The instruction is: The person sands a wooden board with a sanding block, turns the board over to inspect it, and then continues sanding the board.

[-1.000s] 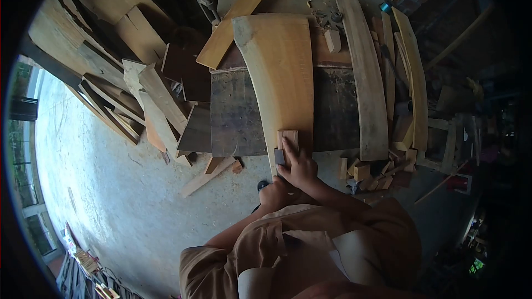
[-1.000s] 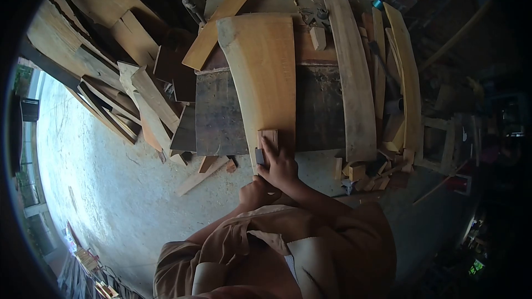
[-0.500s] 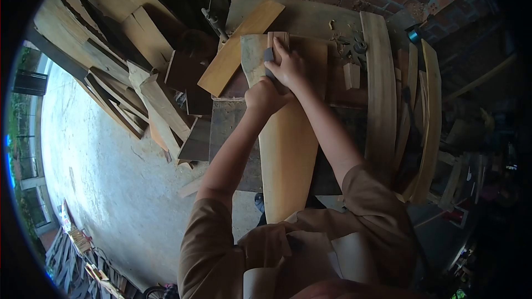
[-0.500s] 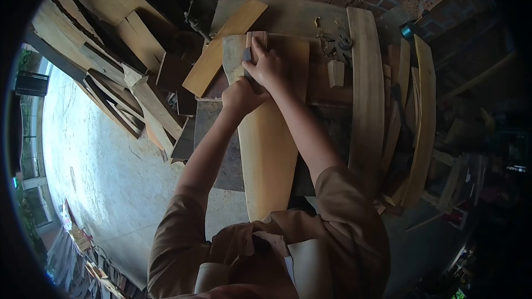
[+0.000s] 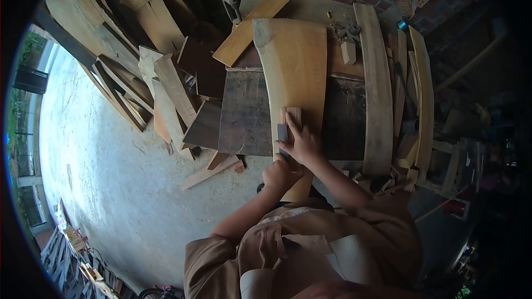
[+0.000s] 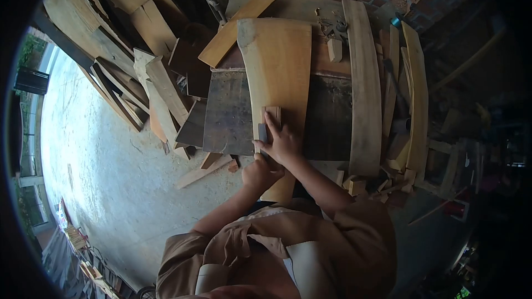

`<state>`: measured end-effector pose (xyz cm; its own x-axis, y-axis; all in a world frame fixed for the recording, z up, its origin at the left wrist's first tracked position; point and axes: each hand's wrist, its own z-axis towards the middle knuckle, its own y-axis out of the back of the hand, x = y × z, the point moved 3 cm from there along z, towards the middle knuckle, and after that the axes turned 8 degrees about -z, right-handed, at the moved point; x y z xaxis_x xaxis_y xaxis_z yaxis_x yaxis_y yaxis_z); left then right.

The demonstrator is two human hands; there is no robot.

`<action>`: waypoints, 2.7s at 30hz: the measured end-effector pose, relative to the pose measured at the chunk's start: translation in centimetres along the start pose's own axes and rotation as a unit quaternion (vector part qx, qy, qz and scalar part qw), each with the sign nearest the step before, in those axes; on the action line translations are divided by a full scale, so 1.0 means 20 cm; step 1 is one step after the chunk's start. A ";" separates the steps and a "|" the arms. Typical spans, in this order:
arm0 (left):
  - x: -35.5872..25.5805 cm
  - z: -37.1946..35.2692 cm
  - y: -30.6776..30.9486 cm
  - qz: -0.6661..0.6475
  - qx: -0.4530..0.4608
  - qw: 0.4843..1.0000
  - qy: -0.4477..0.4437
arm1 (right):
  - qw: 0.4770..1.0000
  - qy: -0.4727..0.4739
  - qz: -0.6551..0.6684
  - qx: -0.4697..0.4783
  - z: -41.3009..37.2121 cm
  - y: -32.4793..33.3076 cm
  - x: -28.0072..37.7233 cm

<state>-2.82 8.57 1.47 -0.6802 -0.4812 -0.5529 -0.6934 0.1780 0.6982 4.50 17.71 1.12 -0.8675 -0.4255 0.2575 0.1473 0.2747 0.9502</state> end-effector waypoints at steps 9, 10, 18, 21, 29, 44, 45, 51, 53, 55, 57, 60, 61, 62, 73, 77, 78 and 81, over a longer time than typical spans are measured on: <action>0.14 -0.19 -0.12 0.019 0.068 0.997 0.011 | 0.999 0.003 0.007 -0.043 -0.20 -0.07 0.09; 0.11 -0.12 -0.08 0.015 0.046 0.999 0.008 | 0.996 0.033 0.012 -0.081 -0.12 -0.04 0.08; -0.15 0.96 0.53 0.015 -0.168 0.986 -0.020 | 0.999 0.040 -0.012 -0.008 1.20 0.26 0.08; -0.26 1.37 0.80 0.003 -0.164 0.986 -0.007 | 0.997 0.075 -0.015 -0.004 1.71 0.37 0.11; -0.22 1.20 0.68 0.026 -0.143 0.989 -0.018 | 0.999 0.040 -0.014 0.019 1.49 0.31 0.06; 0.13 -0.25 -0.08 -0.018 0.111 0.990 0.084 | 0.993 0.012 -0.002 -0.116 -0.30 -0.11 0.10; 0.11 -0.21 -0.06 -0.005 0.105 0.993 0.052 | 0.992 0.024 0.017 -0.122 -0.25 -0.10 0.08; -0.03 0.27 0.14 0.012 -0.062 0.998 -0.019 | 0.998 0.012 0.006 -0.066 0.34 0.08 0.04; -0.09 0.53 0.26 0.018 -0.119 0.992 -0.030 | 0.999 0.012 0.002 -0.053 0.65 0.13 0.03; -0.17 0.82 0.45 0.022 -0.130 0.991 -0.016 | 0.999 0.018 -0.004 -0.049 1.01 0.20 0.02; -0.23 1.14 0.63 0.038 -0.148 0.988 -0.021 | 0.998 0.029 0.007 -0.056 1.40 0.26 0.03; -0.33 1.45 0.86 0.014 -0.063 0.998 0.013 | 0.999 0.033 0.001 -0.021 1.78 0.40 0.05; -0.34 1.47 0.87 0.030 -0.070 0.997 0.011 | 0.999 0.031 -0.028 -0.005 1.80 0.43 0.06; -0.35 1.47 0.88 0.045 -0.077 0.996 0.010 | 0.999 0.038 -0.031 -0.008 1.79 0.44 0.08; -0.08 0.24 0.12 0.021 -0.039 0.999 0.014 | 0.999 -0.011 -0.043 0.013 0.30 0.05 0.01; 0.03 -0.11 -0.02 0.079 0.055 0.994 -0.051 | 0.993 -0.118 -0.005 0.011 -0.16 -0.05 0.06; 0.05 -0.16 -0.03 0.104 0.075 0.989 -0.076 | 0.992 -0.124 -0.002 -0.002 -0.22 -0.06 0.07; 0.07 -0.19 -0.02 0.099 0.077 0.984 -0.126 | 0.990 -0.130 -0.010 -0.046 -0.30 -0.08 0.10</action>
<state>-2.55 4.50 2.14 -0.8296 -0.1993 -0.5215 -0.5557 0.3847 0.7370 5.38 11.29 1.12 -0.9620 -0.1906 0.1955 0.1607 0.1839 0.9697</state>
